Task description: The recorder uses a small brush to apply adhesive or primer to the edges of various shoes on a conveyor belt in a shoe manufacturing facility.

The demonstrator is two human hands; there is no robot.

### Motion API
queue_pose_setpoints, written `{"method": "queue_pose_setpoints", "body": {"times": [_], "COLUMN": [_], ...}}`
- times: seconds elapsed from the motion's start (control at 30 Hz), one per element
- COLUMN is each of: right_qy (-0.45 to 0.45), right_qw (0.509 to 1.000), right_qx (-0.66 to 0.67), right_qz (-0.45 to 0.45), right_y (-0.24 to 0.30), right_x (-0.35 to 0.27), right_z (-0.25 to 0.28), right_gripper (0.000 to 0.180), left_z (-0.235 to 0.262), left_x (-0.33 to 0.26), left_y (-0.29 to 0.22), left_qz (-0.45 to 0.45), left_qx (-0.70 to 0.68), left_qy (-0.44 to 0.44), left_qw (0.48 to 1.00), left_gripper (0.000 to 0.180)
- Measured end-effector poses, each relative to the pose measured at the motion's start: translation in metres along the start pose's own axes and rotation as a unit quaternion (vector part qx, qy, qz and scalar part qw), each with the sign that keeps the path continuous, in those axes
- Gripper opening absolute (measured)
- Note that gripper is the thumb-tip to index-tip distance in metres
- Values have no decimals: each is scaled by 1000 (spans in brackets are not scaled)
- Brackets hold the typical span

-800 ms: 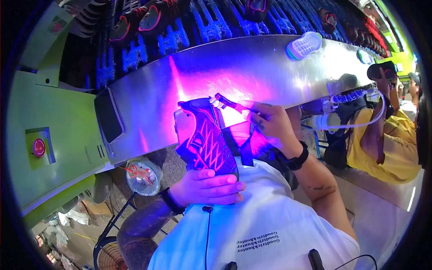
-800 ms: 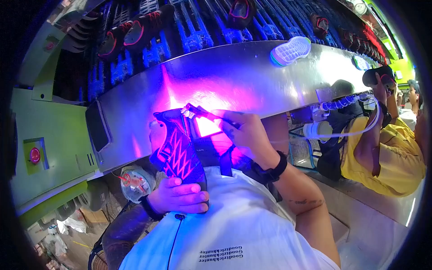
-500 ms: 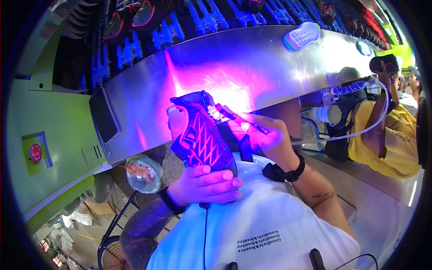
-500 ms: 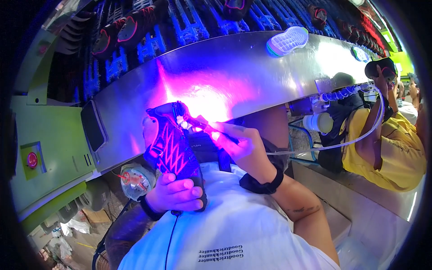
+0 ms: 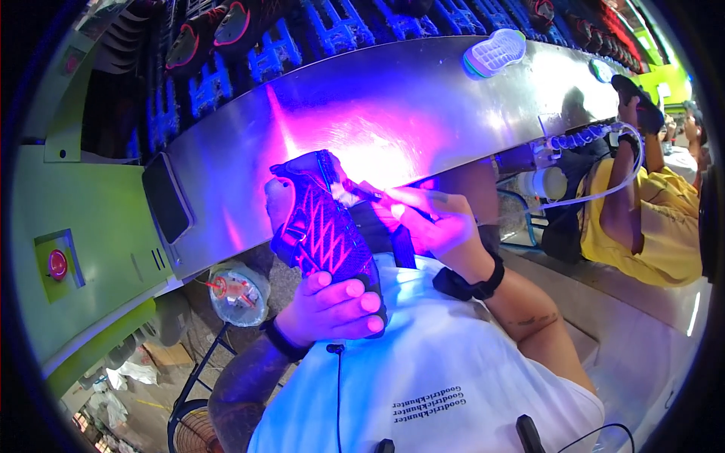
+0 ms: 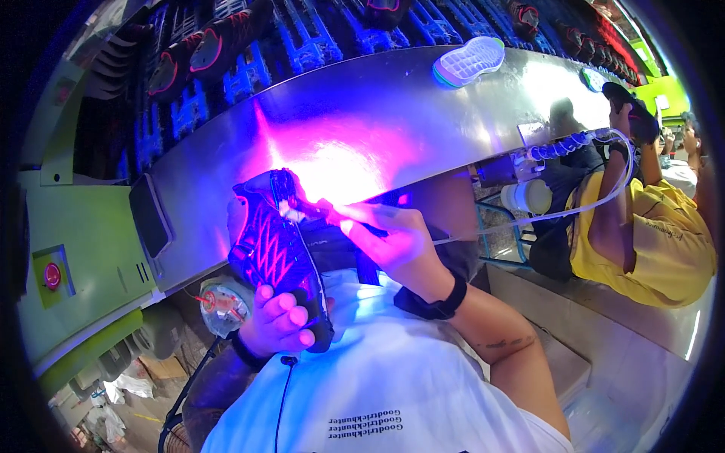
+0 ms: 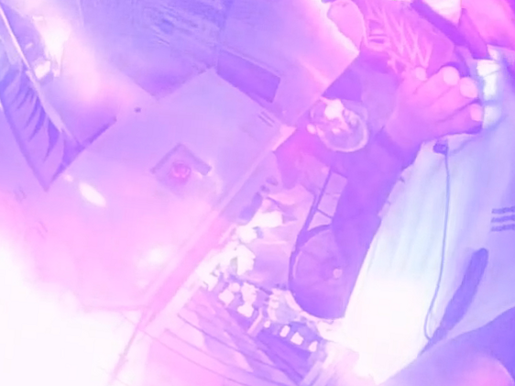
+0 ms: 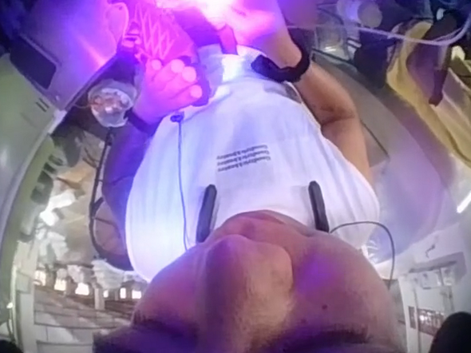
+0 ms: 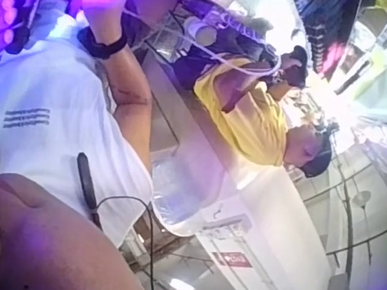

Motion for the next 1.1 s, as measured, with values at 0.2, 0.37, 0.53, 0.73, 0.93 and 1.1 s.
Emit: {"method": "queue_pose_setpoints", "body": {"times": [0.2,0.37,0.53,0.73,0.93,1.1], "right_qy": [53,64,38,38,23,-40], "right_qw": [998,996,994,994,994,985], "right_qx": [-41,-62,-85,-89,-91,-134], "right_qz": [3,-6,65,49,54,104], "right_y": [19,29,42,57,72,86], "right_x": [-22,-37,-47,-59,-63,-65], "right_z": [18,33,47,57,70,75], "right_gripper": [28,28,29,28,29,35], "left_z": [1,-1,-4,0,-5,5], "left_x": [9,6,19,68,103,133], "left_y": [-3,-4,-3,-7,-5,2], "left_qz": [-14,41,38,82,157,219], "left_qx": [15,-9,20,84,44,-7], "left_qy": [71,9,12,30,-2,18], "left_qw": [997,999,999,993,987,975], "left_gripper": [120,69,64,65,76,107]}}
Point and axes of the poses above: each hand's wrist, its own x-axis towards the middle knuckle, its own z-axis out of the back of the hand, y = z × x, the point moved 3 cm from there along x, towards the middle knuckle, and after that the axes turned 2 degrees about -x, right-handed, at the moved point
